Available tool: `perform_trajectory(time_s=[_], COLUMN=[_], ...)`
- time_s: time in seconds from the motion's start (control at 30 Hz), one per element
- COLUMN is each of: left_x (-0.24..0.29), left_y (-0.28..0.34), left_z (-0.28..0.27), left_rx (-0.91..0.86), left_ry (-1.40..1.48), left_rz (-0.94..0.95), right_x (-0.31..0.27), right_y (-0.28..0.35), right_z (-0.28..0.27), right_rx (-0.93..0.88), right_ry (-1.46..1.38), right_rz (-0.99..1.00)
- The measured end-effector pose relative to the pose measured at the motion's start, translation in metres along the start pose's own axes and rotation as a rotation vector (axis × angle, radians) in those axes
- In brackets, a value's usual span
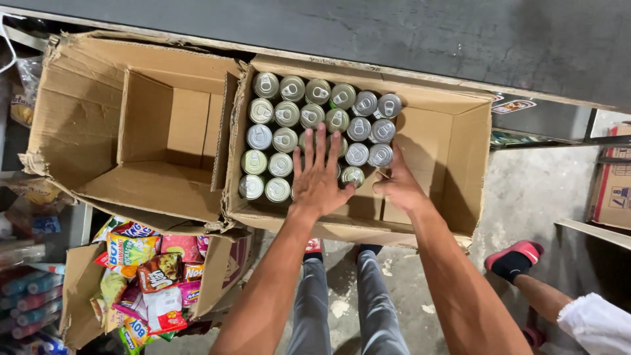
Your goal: Stocking and organizing canned goods on grocery store shelves.
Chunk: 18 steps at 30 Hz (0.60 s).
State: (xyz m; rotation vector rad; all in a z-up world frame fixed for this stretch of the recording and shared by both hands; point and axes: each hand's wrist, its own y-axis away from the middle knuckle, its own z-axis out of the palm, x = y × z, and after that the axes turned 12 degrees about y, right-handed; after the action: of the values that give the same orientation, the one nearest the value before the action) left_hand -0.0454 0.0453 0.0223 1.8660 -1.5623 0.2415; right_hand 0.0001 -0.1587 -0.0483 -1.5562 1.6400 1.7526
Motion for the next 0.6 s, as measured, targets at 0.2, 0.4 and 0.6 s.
perform_trajectory(time_s=[0.2,0.4,0.6], left_x=[-0.013,-0.010,-0.014], left_y=[-0.007,-0.006,-0.012], left_z=[0.022,0.022,0.025], left_rx=[0.059,0.052,0.004], left_ry=[-0.051,-0.123,-0.201], left_rz=[0.033,-0.022,-0.019], right_x=[0.047,0.036,-0.005], right_y=[-0.038,-0.054,-0.062], right_z=[-0.007,0.017,-0.010], right_rx=[0.045,0.135,0.218], right_ry=[-0.403,-0.544,-0.362], right_rz=[-0.109,-0.174,-0.016])
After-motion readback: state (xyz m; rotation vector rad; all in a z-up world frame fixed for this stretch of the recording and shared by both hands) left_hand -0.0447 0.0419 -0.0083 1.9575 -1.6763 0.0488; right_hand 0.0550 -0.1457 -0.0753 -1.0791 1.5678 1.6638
